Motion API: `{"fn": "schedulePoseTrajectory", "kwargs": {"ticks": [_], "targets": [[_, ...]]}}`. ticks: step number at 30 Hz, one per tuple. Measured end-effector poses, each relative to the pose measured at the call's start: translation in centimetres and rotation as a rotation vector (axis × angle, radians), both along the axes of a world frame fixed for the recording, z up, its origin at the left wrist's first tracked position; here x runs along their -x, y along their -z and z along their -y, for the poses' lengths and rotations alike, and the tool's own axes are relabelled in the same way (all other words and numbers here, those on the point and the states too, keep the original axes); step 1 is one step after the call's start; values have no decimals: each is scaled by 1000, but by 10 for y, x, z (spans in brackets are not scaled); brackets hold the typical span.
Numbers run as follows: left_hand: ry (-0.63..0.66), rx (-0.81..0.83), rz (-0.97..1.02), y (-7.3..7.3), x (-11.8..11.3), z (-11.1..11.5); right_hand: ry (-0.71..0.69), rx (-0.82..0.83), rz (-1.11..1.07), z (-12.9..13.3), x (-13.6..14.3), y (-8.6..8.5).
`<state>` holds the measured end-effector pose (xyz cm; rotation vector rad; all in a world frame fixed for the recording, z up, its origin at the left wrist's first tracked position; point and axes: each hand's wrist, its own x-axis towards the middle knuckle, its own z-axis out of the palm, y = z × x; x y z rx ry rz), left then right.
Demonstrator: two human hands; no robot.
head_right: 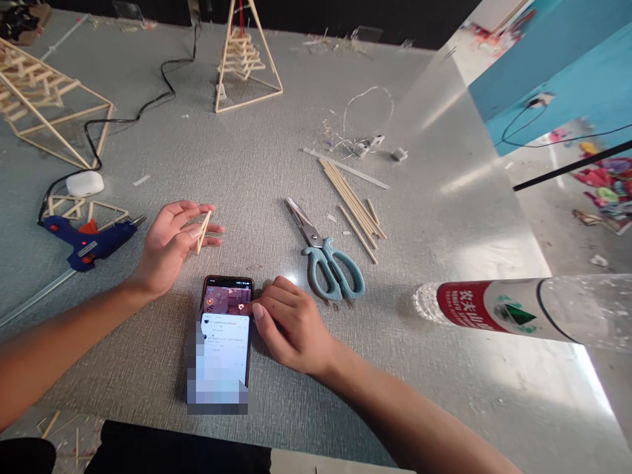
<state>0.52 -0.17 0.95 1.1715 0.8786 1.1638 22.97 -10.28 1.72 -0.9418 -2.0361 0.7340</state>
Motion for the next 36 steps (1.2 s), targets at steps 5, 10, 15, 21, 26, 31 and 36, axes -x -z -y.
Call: {"fn": "schedulePoseTrajectory", "kwargs": {"ticks": [5, 10, 15, 21, 26, 31, 36], "targets": [[-1, 14, -5, -1, 0, 0, -6, 15, -16, 0, 0, 0], [-4, 20, -2, -2, -1, 0, 0, -2, -14, 0, 0, 2], [0, 18, -4, -2, -1, 1, -2, -9, 2, 0, 1, 0], [-1, 18, 2, -2, -1, 0, -5, -4, 7, 0, 0, -1], [-4, 16, 1, -1, 0, 0, -4, -7, 24, 1, 0, 1], [0, 15, 4, 0, -1, 0, -10, -10, 23, 1, 0, 1], [-2, 20, 6, -1, -1, 0, -14, -18, 18, 0, 0, 1]]}}
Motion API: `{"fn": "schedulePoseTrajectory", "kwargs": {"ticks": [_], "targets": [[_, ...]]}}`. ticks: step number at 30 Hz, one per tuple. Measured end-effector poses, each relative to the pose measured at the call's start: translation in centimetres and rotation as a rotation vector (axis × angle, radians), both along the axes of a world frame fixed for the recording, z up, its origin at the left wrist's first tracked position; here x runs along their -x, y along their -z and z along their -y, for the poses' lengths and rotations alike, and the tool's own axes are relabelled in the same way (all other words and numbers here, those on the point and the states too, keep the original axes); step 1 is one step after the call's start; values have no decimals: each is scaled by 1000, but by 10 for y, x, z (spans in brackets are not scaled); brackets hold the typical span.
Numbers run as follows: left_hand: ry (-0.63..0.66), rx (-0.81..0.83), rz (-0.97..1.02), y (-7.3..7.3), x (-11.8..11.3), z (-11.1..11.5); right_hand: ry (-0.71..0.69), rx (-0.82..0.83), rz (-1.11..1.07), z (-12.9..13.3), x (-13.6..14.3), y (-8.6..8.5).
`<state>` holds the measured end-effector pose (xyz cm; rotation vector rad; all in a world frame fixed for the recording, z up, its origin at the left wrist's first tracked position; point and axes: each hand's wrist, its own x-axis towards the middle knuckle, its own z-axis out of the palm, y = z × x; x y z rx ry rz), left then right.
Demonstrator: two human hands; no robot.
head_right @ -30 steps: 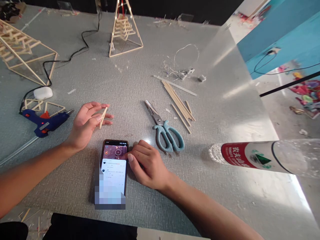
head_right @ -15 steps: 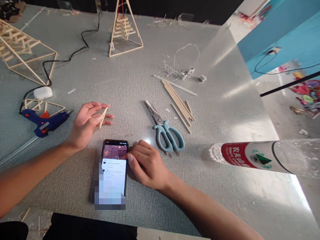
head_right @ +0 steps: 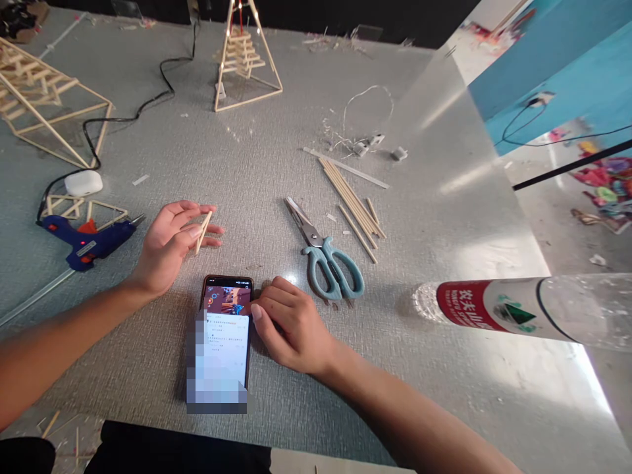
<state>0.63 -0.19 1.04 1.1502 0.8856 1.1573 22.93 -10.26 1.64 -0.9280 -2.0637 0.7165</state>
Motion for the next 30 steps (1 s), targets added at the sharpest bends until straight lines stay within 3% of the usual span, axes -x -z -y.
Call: {"fn": "schedulePoseTrajectory", "kwargs": {"ticks": [30], "targets": [[15, -5, -5, 1, 1, 0, -9, 12, 2, 0, 0, 0]]}}
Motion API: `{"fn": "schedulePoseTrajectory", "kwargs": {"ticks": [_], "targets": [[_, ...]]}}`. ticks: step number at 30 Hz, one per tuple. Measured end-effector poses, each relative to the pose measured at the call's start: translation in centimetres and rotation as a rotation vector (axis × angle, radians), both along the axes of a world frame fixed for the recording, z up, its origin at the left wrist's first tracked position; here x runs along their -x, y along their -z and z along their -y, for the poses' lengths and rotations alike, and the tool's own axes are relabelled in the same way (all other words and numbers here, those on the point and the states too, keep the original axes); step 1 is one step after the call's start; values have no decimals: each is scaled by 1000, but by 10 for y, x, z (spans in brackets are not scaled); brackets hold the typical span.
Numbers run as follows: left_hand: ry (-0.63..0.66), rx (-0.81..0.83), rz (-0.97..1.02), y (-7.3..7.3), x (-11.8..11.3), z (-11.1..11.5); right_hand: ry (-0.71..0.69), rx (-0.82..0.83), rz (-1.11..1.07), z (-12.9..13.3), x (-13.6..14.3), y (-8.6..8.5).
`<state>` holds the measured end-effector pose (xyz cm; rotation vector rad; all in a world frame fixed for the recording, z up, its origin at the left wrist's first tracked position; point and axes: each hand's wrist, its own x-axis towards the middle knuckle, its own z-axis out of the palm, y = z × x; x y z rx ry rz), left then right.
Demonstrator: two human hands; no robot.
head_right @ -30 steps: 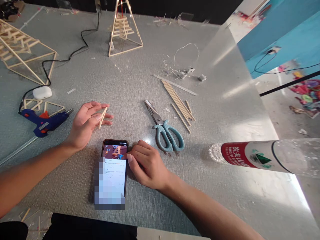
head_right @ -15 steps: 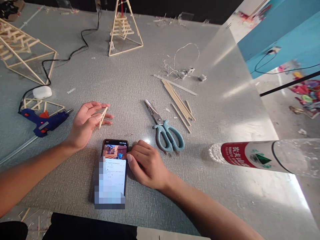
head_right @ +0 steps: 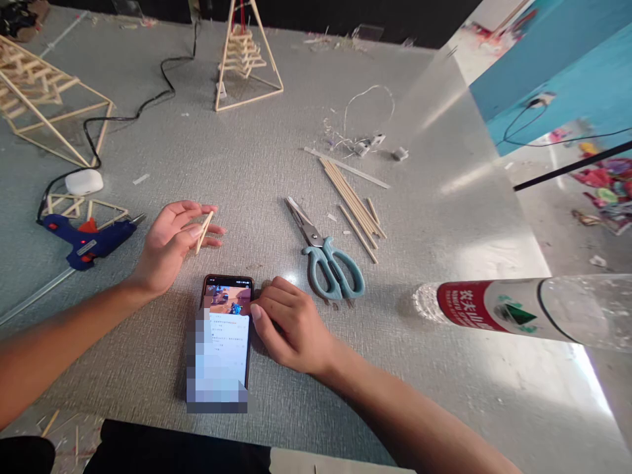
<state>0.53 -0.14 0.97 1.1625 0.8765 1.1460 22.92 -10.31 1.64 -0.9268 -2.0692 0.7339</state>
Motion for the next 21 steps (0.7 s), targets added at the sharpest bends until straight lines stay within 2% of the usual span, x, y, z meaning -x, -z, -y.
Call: {"fn": "schedulePoseTrajectory", "kwargs": {"ticks": [21], "targets": [[8, -25, 22, 3, 1, -1, -9, 19, -8, 1, 0, 3]]}}
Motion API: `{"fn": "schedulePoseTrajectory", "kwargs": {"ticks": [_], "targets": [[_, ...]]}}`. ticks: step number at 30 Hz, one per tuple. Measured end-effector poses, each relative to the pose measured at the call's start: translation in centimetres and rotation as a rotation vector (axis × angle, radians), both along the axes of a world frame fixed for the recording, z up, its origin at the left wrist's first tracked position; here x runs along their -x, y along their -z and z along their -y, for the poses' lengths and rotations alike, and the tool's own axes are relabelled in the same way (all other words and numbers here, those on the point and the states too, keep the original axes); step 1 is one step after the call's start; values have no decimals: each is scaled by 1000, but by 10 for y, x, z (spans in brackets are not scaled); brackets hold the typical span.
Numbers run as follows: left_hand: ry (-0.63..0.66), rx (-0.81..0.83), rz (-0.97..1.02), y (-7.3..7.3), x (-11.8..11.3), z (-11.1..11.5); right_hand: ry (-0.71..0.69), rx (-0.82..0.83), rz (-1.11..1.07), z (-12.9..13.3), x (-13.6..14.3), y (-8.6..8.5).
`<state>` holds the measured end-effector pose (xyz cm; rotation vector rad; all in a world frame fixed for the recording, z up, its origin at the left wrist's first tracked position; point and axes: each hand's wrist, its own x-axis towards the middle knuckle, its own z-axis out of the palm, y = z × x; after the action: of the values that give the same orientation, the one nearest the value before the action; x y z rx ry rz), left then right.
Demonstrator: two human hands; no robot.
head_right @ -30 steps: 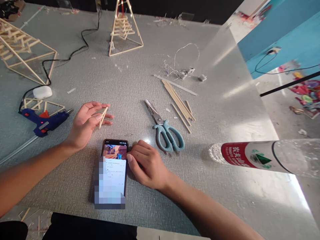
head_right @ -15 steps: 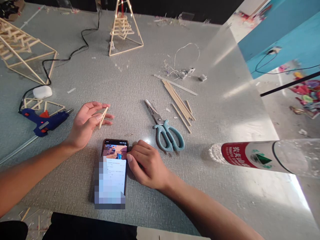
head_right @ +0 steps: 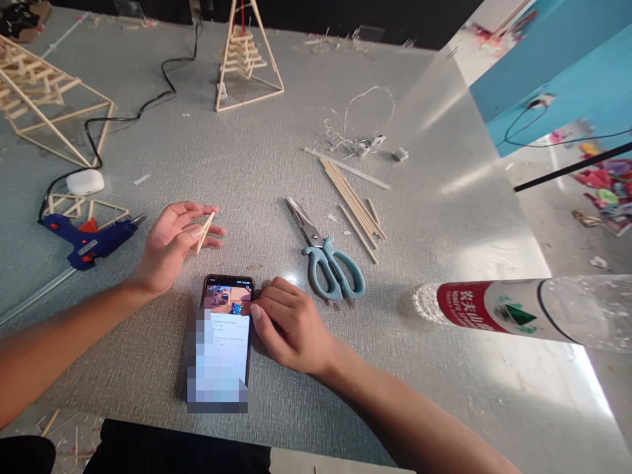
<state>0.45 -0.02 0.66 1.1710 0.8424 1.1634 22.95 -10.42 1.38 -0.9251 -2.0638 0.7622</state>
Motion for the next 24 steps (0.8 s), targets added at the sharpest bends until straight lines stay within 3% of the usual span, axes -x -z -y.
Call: {"fn": "schedulePoseTrajectory", "kwargs": {"ticks": [24], "targets": [[10, -10, -17, 1, -1, 0, 4, -21, 11, -1, 0, 0]]}}
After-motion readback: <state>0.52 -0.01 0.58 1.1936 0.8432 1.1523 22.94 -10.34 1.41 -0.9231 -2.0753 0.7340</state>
